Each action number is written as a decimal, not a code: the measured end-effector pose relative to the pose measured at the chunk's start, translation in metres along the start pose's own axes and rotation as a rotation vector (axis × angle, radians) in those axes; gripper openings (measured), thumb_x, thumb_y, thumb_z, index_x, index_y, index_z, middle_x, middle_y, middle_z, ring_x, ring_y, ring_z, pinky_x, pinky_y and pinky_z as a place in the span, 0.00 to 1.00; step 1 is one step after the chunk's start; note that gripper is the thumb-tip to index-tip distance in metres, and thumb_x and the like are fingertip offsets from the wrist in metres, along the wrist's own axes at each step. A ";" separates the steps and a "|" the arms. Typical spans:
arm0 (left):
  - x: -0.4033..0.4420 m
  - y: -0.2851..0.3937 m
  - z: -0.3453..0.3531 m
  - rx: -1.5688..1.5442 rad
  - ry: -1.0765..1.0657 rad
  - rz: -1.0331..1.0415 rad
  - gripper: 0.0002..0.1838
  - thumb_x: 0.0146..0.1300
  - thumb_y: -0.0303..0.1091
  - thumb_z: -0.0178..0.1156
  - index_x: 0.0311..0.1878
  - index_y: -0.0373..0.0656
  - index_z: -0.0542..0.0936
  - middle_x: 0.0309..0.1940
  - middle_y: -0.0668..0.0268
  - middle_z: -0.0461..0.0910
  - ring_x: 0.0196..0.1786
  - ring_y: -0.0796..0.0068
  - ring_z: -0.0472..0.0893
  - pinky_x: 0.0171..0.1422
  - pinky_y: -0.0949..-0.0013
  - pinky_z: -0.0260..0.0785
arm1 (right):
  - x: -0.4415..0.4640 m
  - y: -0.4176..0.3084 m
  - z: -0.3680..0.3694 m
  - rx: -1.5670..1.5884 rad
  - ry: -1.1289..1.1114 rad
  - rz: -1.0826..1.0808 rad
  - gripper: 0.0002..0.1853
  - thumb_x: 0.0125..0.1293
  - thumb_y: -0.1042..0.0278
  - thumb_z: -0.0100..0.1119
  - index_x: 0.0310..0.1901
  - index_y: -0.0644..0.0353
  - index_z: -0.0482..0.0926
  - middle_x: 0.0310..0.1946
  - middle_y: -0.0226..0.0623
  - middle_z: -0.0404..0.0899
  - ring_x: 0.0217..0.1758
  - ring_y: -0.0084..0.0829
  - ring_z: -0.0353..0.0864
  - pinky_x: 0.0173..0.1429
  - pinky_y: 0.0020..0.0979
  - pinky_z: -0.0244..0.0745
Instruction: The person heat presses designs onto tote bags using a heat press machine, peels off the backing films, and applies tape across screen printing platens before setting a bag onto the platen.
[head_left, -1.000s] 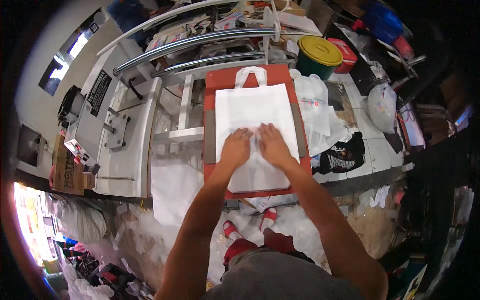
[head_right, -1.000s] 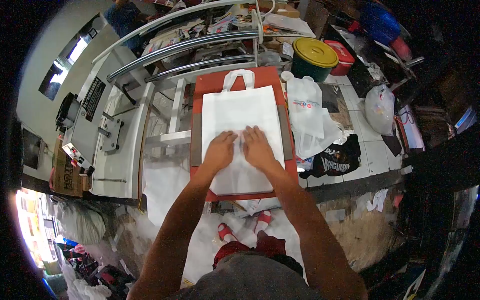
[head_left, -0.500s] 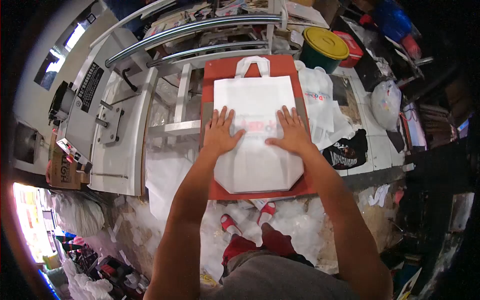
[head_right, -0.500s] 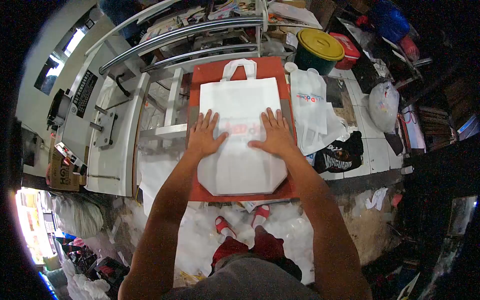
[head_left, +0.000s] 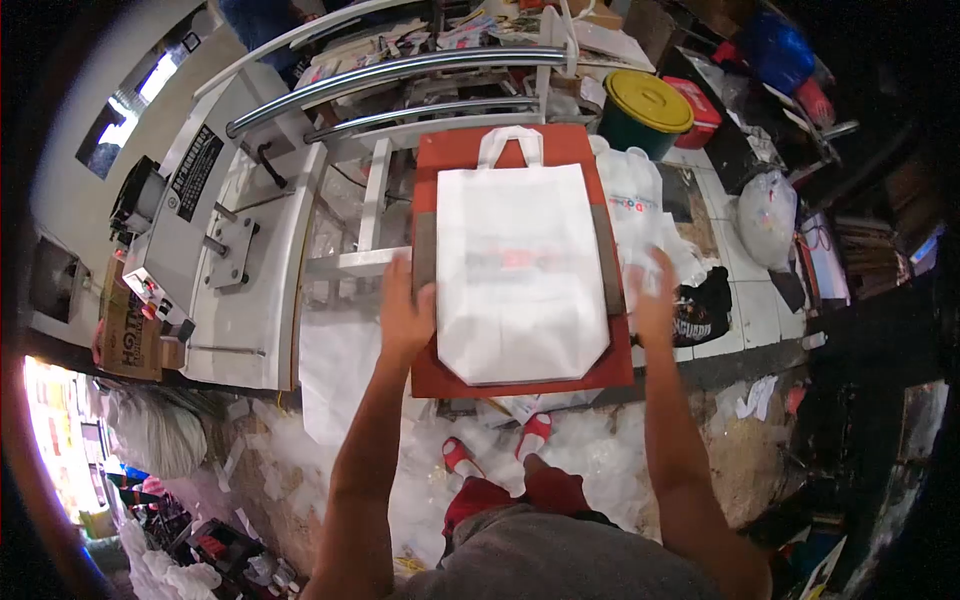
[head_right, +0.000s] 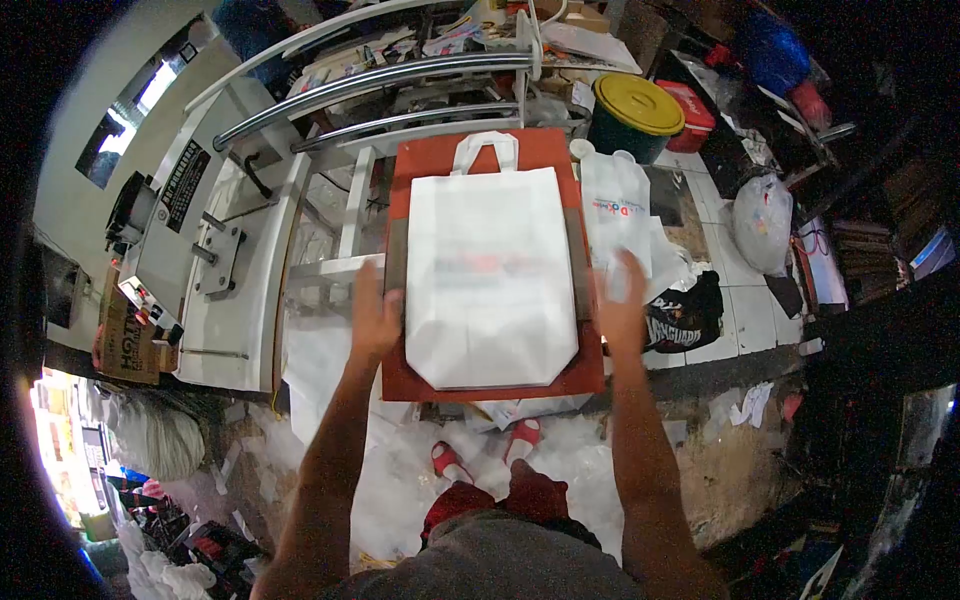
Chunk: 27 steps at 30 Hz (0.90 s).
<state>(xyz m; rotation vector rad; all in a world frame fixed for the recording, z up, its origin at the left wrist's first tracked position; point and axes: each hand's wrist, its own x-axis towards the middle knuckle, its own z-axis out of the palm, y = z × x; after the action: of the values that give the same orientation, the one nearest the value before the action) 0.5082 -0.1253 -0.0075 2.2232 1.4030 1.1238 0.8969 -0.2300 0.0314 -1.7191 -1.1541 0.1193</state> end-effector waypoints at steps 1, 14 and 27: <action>-0.027 0.001 -0.019 -0.035 0.065 -0.113 0.32 0.70 0.34 0.55 0.74 0.38 0.60 0.74 0.47 0.58 0.75 0.48 0.59 0.78 0.52 0.51 | -0.016 0.068 -0.018 0.204 0.157 0.174 0.20 0.69 0.60 0.60 0.56 0.65 0.76 0.54 0.48 0.78 0.59 0.42 0.77 0.64 0.35 0.70; -0.534 -0.047 -0.129 0.070 -0.842 -0.873 0.18 0.61 0.38 0.66 0.50 0.38 0.80 0.46 0.48 0.81 0.50 0.50 0.81 0.55 0.53 0.76 | -0.316 0.164 0.130 -0.486 -0.725 0.001 0.15 0.64 0.63 0.63 0.49 0.60 0.80 0.47 0.51 0.81 0.53 0.51 0.80 0.58 0.47 0.75; -0.594 -0.095 -0.223 -0.045 -0.814 -1.318 0.23 0.61 0.42 0.66 0.55 0.39 0.78 0.49 0.53 0.84 0.49 0.60 0.85 0.54 0.60 0.78 | -0.278 0.203 0.195 -0.584 -0.453 0.009 0.22 0.68 0.55 0.58 0.59 0.58 0.76 0.58 0.49 0.77 0.64 0.50 0.73 0.67 0.48 0.67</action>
<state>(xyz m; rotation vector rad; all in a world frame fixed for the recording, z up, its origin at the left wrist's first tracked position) 0.1499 -0.6242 -0.1924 0.9593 1.7831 -0.1880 0.7673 -0.3062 -0.3346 -2.2844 -1.6257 0.1987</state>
